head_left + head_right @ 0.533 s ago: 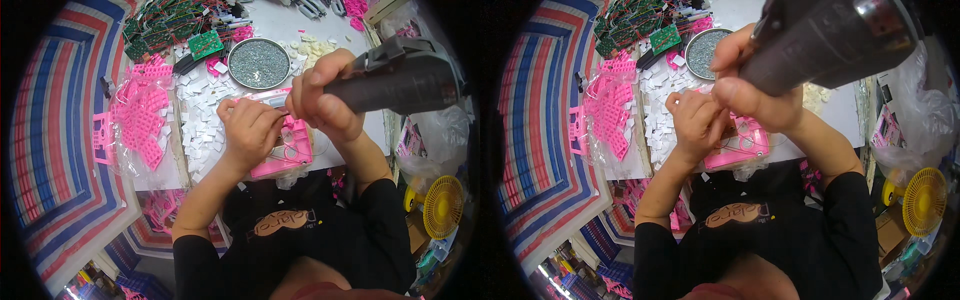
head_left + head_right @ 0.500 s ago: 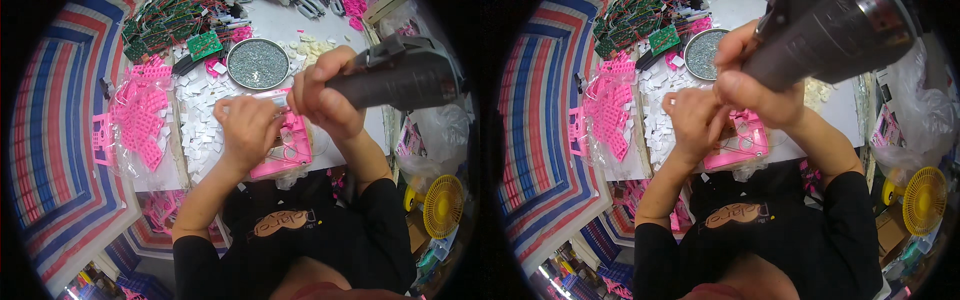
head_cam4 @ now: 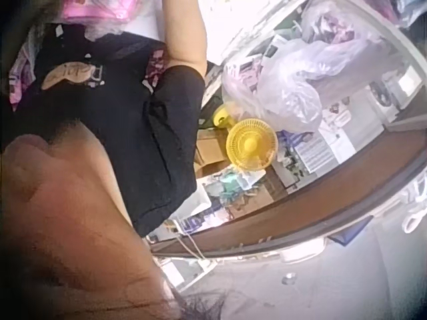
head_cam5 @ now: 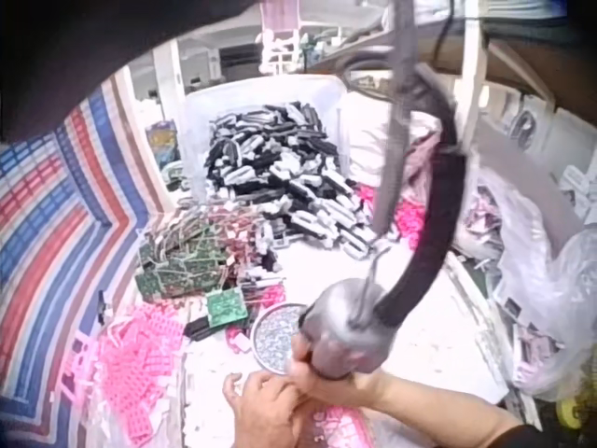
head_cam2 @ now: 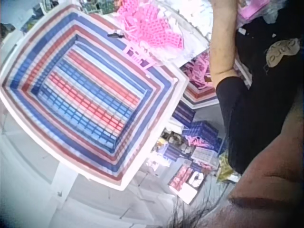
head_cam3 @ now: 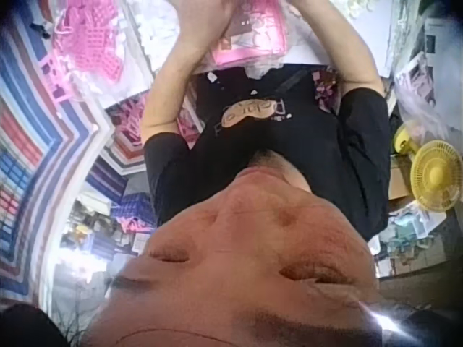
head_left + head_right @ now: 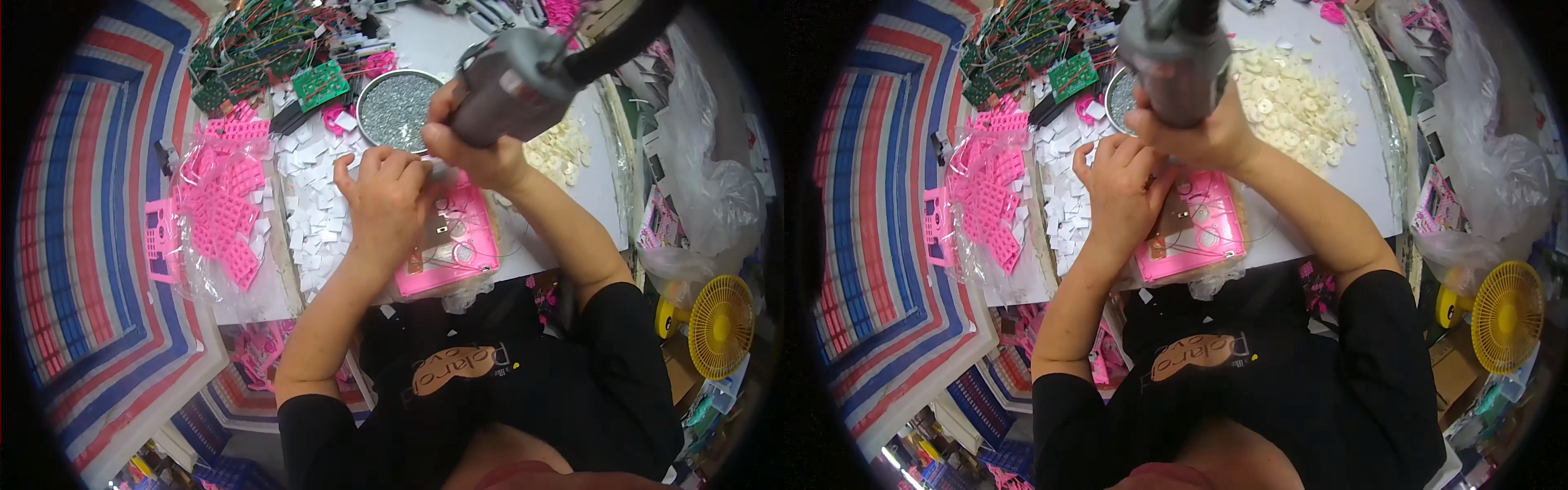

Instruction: Assembling a pink toy house by installing a circuit board and plastic components using a tool.

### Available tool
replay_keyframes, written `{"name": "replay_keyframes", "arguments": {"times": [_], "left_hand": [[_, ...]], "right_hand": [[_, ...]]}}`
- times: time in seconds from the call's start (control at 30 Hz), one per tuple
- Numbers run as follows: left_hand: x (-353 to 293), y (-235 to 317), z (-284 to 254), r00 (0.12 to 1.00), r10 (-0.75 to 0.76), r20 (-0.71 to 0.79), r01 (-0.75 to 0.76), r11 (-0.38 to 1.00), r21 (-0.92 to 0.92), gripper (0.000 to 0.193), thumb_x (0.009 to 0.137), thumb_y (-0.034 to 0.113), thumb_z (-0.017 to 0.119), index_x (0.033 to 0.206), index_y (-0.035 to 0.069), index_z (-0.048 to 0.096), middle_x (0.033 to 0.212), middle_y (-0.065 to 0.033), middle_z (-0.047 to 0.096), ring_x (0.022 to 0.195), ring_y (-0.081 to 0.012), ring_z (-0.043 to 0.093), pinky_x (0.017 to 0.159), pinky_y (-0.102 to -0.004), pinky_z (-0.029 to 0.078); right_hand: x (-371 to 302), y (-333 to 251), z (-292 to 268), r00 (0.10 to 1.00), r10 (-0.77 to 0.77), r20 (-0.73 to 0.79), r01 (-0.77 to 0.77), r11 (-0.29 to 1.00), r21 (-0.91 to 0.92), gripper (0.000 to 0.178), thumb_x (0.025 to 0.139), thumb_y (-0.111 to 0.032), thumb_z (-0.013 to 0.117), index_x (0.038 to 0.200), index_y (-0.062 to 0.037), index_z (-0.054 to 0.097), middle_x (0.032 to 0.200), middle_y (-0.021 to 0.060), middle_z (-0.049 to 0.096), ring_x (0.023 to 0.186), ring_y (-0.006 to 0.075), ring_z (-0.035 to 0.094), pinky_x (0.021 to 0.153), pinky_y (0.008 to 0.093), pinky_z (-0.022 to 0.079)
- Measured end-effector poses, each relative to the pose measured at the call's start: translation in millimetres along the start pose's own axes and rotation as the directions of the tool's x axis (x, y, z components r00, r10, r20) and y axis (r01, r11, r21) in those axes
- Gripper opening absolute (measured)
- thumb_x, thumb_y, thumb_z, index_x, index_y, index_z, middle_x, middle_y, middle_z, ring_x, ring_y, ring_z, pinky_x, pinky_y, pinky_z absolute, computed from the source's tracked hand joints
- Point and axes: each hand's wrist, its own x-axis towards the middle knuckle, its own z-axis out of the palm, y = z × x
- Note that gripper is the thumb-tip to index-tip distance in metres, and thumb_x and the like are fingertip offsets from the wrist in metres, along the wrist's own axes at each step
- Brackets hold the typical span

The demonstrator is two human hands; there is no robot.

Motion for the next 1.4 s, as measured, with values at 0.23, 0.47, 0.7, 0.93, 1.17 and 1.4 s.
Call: {"name": "replay_keyframes", "arguments": {"times": [0.23, 0.47, 0.7, 0.93, 1.17, 1.4], "left_hand": [[10.3, -32.8, -4.6, 0.971, 0.114, 0.210, -0.046, 0.952, -0.302, 0.036, 0.082, 0.017, 0.077, 0.112, 0.005, 0.062, 0.113, -0.0120, 0.068, 0.108, -0.0356, 0.064, 0.102, -0.0528, 0.043], [-60.0, -25.6, -150.3, 0.971, -0.203, 0.123, 0.225, 0.952, -0.205, 0.026, 0.077, 0.000, 0.074, 0.100, 0.000, 0.062, 0.124, -0.0184, 0.064, 0.116, -0.0317, 0.062, 0.097, -0.0406, 0.048], [-201.1, -21.7, -259.4, 0.344, -0.787, 0.512, 0.468, 0.616, 0.634, 0.055, 0.072, 0.018, 0.084, 0.121, 0.004, 0.062, 0.118, -0.0179, 0.066, 0.108, -0.0390, 0.062, 0.105, -0.0486, 0.042], [-135.6, -0.7, -159.7, 0.871, -0.301, 0.389, 0.316, 0.948, 0.027, 0.030, 0.081, 0.008, 0.078, 0.109, 0.001, 0.069, 0.107, -0.0170, 0.071, 0.099, -0.0372, 0.068, 0.089, -0.0418, 0.053], [-66.2, 10.1, -33.9, 0.973, 0.204, 0.109, -0.159, 0.932, -0.325, 0.048, 0.076, 0.010, 0.079, 0.121, 0.002, 0.062, 0.120, -0.0161, 0.063, 0.110, -0.0356, 0.062, 0.095, -0.0479, 0.048], [-74.3, 21.0, -10.2, 0.919, 0.267, 0.290, -0.250, 0.964, -0.096, 0.053, 0.084, 0.034, 0.074, 0.124, 0.000, 0.064, 0.126, -0.0142, 0.061, 0.127, -0.0306, 0.053, 0.109, -0.0543, 0.036]], "right_hand": [[35.0, 1.8, -16.8, 0.854, 0.286, 0.434, -0.412, 0.881, 0.231, 0.037, 0.095, -0.024, 0.067, 0.124, -0.0018, 0.059, 0.096, 0.0054, 0.064, 0.087, 0.0118, 0.063, 0.075, 0.0284, 0.052], [78.7, 88.9, -238.3, 0.941, 0.152, -0.301, -0.336, 0.504, -0.796, 0.031, 0.090, -0.025, 0.071, 0.116, -0.0085, 0.074, 0.108, 0.0144, 0.075, 0.101, 0.0263, 0.072, 0.091, 0.0375, 0.055], [83.7, 133.8, -346.1, 0.938, 0.024, -0.345, -0.346, 0.062, -0.936, 0.028, 0.087, -0.022, 0.061, 0.109, -0.0140, 0.076, 0.108, 0.0183, 0.073, 0.101, 0.0375, 0.069, 0.091, 0.0488, 0.053], [58.7, 110.0, -307.3, 0.967, -0.063, -0.247, -0.210, 0.355, -0.911, 0.022, 0.085, -0.014, 0.065, 0.103, -0.0115, 0.077, 0.094, 0.0148, 0.076, 0.088, 0.0298, 0.073, 0.081, 0.0397, 0.056], [-64.9, -12.2, -47.2, 0.853, 0.023, 0.522, 0.371, 0.677, -0.635, 0.027, 0.073, -0.005, 0.072, 0.099, -0.0058, 0.063, 0.092, 0.0107, 0.061, 0.087, 0.0313, 0.063, 0.074, 0.0402, 0.053], [-83.3, 7.7, -20.7, 0.805, 0.065, 0.590, 0.416, 0.648, -0.638, 0.021, 0.075, -0.011, 0.070, 0.093, -0.0081, 0.059, 0.091, 0.0076, 0.056, 0.085, 0.0287, 0.059, 0.074, 0.0391, 0.051]]}}
